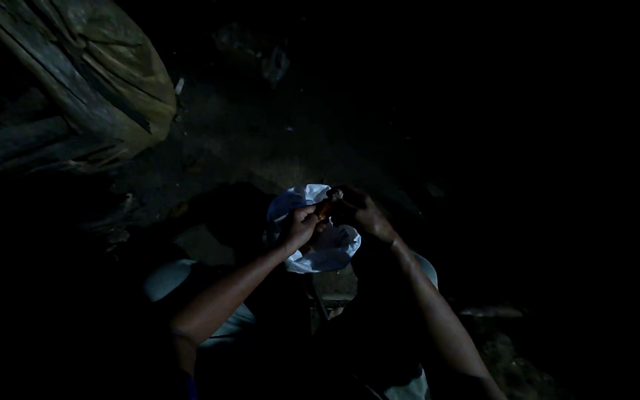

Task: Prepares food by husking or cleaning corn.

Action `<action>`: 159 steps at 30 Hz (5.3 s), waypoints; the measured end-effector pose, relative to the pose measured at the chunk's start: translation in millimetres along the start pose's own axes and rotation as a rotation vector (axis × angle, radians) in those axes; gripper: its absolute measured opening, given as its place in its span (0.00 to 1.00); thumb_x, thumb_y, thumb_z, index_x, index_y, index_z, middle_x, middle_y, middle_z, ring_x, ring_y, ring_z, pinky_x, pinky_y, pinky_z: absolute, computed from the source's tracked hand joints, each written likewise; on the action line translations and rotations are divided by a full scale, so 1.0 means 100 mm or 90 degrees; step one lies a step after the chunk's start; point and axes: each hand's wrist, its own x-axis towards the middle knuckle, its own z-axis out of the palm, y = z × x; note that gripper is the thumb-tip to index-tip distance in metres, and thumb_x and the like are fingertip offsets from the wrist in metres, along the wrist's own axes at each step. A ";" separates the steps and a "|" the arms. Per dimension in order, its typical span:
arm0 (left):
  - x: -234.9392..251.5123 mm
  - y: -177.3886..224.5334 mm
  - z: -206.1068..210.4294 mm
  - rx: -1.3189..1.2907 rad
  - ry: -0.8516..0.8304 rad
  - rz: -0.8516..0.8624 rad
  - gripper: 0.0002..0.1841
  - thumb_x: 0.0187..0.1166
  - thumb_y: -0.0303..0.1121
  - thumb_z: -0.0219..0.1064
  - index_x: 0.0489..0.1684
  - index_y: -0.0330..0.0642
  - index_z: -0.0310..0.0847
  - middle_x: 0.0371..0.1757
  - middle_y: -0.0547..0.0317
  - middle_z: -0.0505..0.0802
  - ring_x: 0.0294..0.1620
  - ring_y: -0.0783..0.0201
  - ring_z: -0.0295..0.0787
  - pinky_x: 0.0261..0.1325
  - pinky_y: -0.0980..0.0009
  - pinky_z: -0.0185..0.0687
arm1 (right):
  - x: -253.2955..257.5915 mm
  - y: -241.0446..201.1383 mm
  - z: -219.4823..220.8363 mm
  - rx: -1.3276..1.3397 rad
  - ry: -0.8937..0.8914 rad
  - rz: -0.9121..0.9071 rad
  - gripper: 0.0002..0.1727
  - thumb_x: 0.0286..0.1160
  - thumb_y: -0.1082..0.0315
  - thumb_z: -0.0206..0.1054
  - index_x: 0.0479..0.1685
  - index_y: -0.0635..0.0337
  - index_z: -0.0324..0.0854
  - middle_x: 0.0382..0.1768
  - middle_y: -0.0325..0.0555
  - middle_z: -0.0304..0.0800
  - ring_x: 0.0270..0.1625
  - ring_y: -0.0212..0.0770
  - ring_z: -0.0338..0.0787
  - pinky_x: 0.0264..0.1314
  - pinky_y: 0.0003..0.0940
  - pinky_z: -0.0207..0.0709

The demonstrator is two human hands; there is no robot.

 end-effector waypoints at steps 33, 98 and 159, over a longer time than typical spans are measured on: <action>0.00 0.02 0.01 -0.104 -0.035 0.010 0.20 0.88 0.22 0.46 0.72 0.27 0.77 0.64 0.42 0.88 0.56 0.60 0.91 0.63 0.62 0.87 | -0.05 -0.03 -0.16 0.032 -0.001 0.014 0.17 0.92 0.69 0.50 0.70 0.64 0.75 0.41 0.42 0.88 0.36 0.31 0.88 0.38 0.28 0.85; -0.04 0.07 0.05 0.050 0.045 -0.059 0.12 0.87 0.26 0.55 0.45 0.27 0.84 0.36 0.53 0.83 0.35 0.68 0.76 0.42 0.70 0.75 | -0.03 -0.05 0.09 -0.298 0.020 -0.017 0.18 0.87 0.69 0.61 0.71 0.67 0.77 0.48 0.55 0.88 0.35 0.37 0.87 0.44 0.35 0.84; 0.02 0.04 0.06 0.175 0.009 0.092 0.22 0.89 0.23 0.49 0.80 0.28 0.71 0.75 0.37 0.83 0.78 0.50 0.78 0.82 0.55 0.69 | -0.05 -0.05 -0.11 -0.130 -0.027 -0.072 0.21 0.85 0.75 0.59 0.75 0.66 0.73 0.55 0.50 0.86 0.40 0.31 0.89 0.47 0.29 0.86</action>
